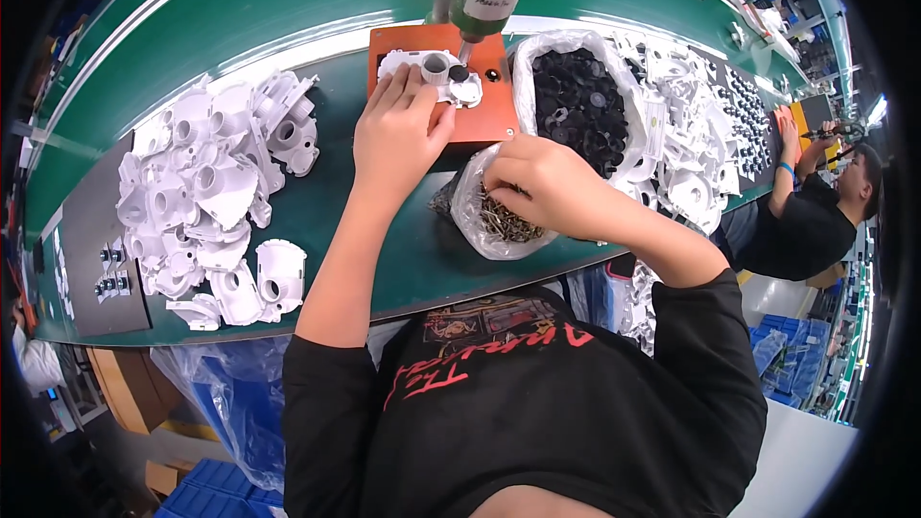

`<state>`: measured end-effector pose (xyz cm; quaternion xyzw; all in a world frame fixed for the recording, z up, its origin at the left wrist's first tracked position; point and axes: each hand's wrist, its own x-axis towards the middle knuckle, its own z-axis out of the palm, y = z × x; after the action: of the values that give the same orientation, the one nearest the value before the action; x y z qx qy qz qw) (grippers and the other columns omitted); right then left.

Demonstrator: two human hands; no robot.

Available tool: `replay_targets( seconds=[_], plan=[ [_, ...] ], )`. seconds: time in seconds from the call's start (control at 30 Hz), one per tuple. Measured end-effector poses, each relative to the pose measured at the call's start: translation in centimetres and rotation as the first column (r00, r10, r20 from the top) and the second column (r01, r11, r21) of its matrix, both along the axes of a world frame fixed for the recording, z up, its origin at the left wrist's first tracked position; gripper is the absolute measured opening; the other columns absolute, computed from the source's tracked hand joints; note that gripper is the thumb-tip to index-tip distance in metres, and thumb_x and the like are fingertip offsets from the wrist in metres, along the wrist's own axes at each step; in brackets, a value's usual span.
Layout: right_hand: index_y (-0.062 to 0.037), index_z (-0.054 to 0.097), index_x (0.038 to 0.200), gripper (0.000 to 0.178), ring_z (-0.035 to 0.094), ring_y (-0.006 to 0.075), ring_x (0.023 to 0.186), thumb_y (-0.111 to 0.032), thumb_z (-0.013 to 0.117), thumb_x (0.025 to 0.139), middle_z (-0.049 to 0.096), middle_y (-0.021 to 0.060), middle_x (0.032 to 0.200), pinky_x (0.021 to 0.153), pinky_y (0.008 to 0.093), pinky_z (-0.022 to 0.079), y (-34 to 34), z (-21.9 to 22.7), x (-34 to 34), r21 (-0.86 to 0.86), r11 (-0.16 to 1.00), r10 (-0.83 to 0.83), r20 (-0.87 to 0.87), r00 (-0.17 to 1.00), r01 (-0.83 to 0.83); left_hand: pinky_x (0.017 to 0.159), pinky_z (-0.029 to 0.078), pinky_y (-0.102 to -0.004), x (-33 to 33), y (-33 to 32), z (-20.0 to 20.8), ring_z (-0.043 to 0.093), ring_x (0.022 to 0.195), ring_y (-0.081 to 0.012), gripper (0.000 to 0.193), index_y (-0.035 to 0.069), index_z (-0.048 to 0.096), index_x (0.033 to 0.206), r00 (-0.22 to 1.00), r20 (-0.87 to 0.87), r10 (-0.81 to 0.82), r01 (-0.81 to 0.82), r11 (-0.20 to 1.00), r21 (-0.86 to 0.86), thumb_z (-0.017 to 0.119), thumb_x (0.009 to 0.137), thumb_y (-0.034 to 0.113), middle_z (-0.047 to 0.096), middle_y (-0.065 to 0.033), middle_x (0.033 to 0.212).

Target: Assembling small white plastic components using a manual press machine and metal pins on an assembly line.

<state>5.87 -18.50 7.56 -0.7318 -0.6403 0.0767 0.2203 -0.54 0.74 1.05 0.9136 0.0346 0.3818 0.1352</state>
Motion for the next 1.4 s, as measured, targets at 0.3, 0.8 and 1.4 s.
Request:
replay_targets(
  seconds=[0.3, 0.8, 1.4],
  plan=[
    [0.0013, 0.057, 0.090, 0.011, 0.065, 0.0234, 0.066, -0.004, 0.061, 0.083, 0.064, 0.0131, 0.073, 0.063, 0.0309, 0.049, -0.1, 2.8, 1.2, -0.150, 0.978, -0.185, -0.333, 0.925, 0.141, 0.097, 0.045, -0.0420, 0.0, 0.1, -0.2, 0.060, 0.107, -0.0335, 0.024, 0.000, 0.059, 0.087, 1.000, 0.000, 0.004, -0.004, 1.000, -0.003, 0.067, 0.077, 0.021, 0.064, -0.0205, 0.108],
    [0.0028, 0.066, 0.101, 0.024, 0.065, 0.0178, 0.084, -0.006, 0.061, 0.080, 0.069, 0.0112, 0.092, 0.077, 0.0292, 0.051, 6.4, -1.6, 9.7, 0.046, 0.928, -0.279, -0.569, 0.773, 0.369, 0.095, 0.046, -0.0420, 0.1, 0.1, -0.2, 0.061, 0.105, -0.0329, 0.024, -0.001, 0.059, 0.086, 1.000, 0.028, -0.010, 0.010, 1.000, -0.016, 0.066, 0.076, 0.019, 0.064, -0.0193, 0.105],
    [0.0055, 0.065, 0.092, 0.025, 0.062, 0.0121, 0.076, -0.013, 0.070, 0.075, 0.068, 0.0089, 0.083, 0.072, 0.0266, 0.050, 7.5, -3.0, 9.8, 0.054, 0.921, -0.280, -0.600, 0.749, 0.387, 0.096, 0.046, -0.0420, 0.1, 0.2, -0.2, 0.061, 0.102, -0.0327, 0.028, -0.001, 0.061, 0.090, 0.999, 0.032, -0.011, 0.012, 1.000, -0.026, 0.068, 0.072, 0.019, 0.064, -0.0178, 0.105]
  ],
)
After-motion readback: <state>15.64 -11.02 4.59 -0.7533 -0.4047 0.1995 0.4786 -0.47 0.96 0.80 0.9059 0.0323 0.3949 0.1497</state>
